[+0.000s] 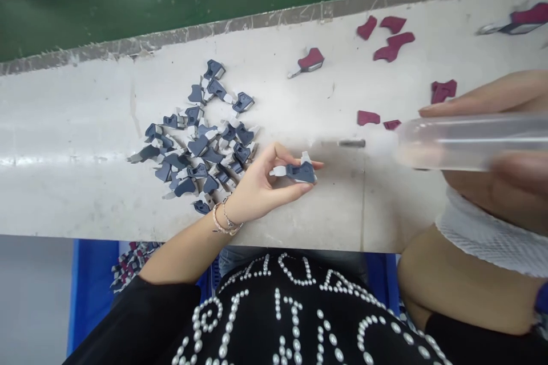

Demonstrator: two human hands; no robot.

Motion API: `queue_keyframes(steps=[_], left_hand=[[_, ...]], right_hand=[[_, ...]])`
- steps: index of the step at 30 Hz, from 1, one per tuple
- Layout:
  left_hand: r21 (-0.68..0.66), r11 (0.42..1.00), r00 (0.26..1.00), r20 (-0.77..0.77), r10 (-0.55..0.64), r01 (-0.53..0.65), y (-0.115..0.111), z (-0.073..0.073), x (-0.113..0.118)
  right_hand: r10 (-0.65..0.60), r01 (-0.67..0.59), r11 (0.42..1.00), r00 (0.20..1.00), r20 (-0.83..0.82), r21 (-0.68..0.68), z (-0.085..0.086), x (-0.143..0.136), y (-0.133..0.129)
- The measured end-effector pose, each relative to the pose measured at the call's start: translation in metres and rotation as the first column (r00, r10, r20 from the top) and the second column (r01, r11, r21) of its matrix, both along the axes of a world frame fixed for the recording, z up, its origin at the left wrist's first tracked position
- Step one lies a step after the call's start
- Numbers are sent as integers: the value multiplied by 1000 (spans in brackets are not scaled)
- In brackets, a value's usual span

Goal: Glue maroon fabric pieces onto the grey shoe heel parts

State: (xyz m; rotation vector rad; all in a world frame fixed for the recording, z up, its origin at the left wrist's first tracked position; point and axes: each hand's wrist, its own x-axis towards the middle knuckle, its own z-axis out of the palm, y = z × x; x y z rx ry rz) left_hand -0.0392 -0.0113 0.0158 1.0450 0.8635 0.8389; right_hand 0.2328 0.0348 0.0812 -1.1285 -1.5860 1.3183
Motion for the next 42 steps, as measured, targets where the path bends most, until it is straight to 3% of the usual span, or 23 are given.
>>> queue_keyframes(steps=[5,9,12,16,19,23,27,32,36,42], left_hand=[[17,974,972,-63,227,-227,0,0,1],[70,918,912,-108,395,-389,2,-3,-2],[130,887,869,-180,461,-443,3,-6,-6],[215,877,851,-227,473,-430,4,-8,-8],[240,879,842,-267,468,-412,4,-7,-7],[279,883,840,-299,453,-377,4,-8,-4],[266,904,843,-343,414,-336,5,-11,-2],[249,942,822,-470,321,-226,3,-12,0],[238,967,860,-473,193,-86,-9,-8,6],[399,916,891,-397,220,-49,-37,-2,17]], right_hand=[[144,-144,989,989,-10,-23,-8,-24,9],[159,-156,986,986,56,-52,-41,-42,18],[173,-167,984,979,104,-66,-64,-51,22],[163,-159,987,960,228,-37,-68,-52,23],[60,-78,996,914,402,31,-62,-39,24],[-159,101,987,748,645,125,-60,-21,23],[-194,154,980,632,750,123,-58,-23,20],[-114,164,986,560,820,25,-43,-28,29],[50,29,997,535,843,-78,-31,-28,50],[228,-155,973,528,818,-171,-33,-32,80]])
